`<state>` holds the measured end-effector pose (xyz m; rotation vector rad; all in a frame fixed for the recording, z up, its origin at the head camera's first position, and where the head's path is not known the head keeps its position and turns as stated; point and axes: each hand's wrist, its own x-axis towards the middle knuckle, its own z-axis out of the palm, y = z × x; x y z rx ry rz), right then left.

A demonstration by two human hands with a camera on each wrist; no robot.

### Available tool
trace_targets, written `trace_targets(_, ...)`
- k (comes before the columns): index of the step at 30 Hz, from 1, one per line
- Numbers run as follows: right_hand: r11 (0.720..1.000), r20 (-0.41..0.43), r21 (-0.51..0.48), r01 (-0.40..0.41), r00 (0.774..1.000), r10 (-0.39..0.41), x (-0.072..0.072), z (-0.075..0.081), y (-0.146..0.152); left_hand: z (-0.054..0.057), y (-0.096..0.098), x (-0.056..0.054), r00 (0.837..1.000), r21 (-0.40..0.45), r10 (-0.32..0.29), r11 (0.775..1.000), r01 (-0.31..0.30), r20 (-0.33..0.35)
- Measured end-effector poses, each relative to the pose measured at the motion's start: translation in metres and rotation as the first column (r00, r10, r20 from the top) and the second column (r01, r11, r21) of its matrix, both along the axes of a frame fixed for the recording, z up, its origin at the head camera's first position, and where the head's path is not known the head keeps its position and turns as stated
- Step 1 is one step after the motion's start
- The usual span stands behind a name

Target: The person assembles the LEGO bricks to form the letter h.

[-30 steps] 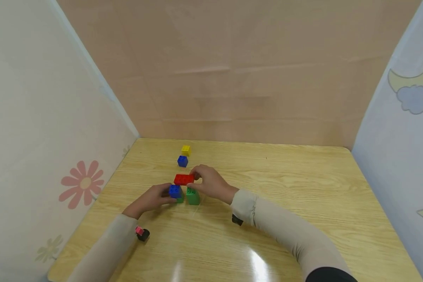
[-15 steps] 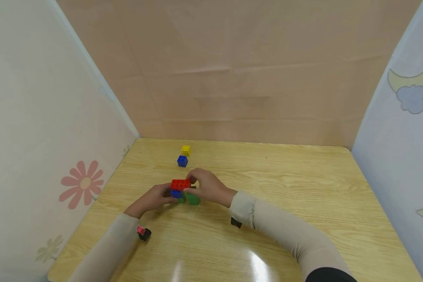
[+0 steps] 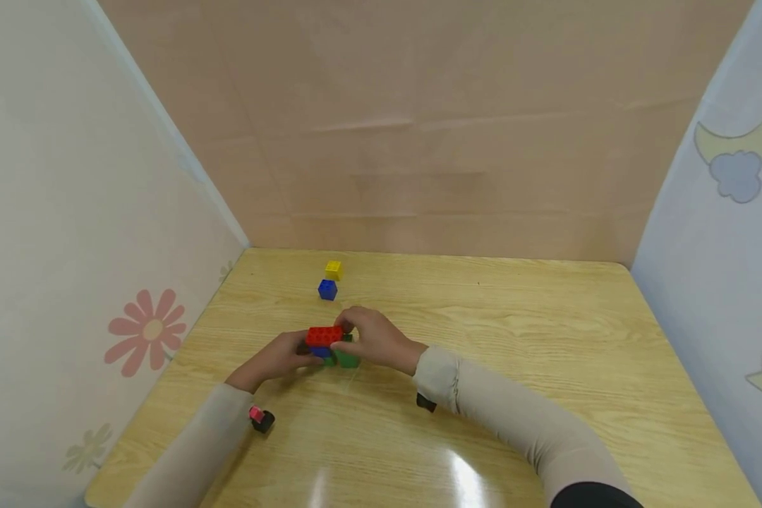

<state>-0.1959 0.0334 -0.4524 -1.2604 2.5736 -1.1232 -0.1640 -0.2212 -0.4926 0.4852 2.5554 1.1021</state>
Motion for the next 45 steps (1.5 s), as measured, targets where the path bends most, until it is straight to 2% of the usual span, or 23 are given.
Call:
trace_targets(15, 0.999, -0.051, 0.047, 0.008, 0.999, -0.005, 0.0036, 0.0004, 0.0009, -0.0001, 0.0009, 0.0007, 1.000, 0.009, -0.006, 1.000, 0.006, -0.002)
trace_targets(24, 0.999, -0.088, 0.037, -0.037, 0.995, 0.040, 0.0037, 0.0032, 0.0019, 0.0018, 0.0025, 0.0009, 1.000, 0.001, -0.002, 1.000, 0.002, -0.008)
trace_targets(33, 0.997, -0.145, 0.062, -0.045, 0.988, 0.053, 0.0013, 0.0015, 0.0014, 0.0012, 0.0022, 0.0004, 1.000, -0.008, -0.004, 1.000, 0.004, -0.013)
trace_targets(38, 0.998, -0.164, 0.042, -0.052, 0.985, 0.058, 0.0009, 0.0008, 0.0016, 0.0000, 0.0022, -0.0002, 1.000, -0.007, -0.007, 1.000, 0.007, -0.017)
trace_targets(45, 0.998, -0.211, 0.047, -0.048, 0.976, 0.057, 0.0023, 0.0032, 0.0019, 0.0030, 0.0030, 0.0002, 1.000, -0.003, 0.001, 1.000, -0.001, 0.000)
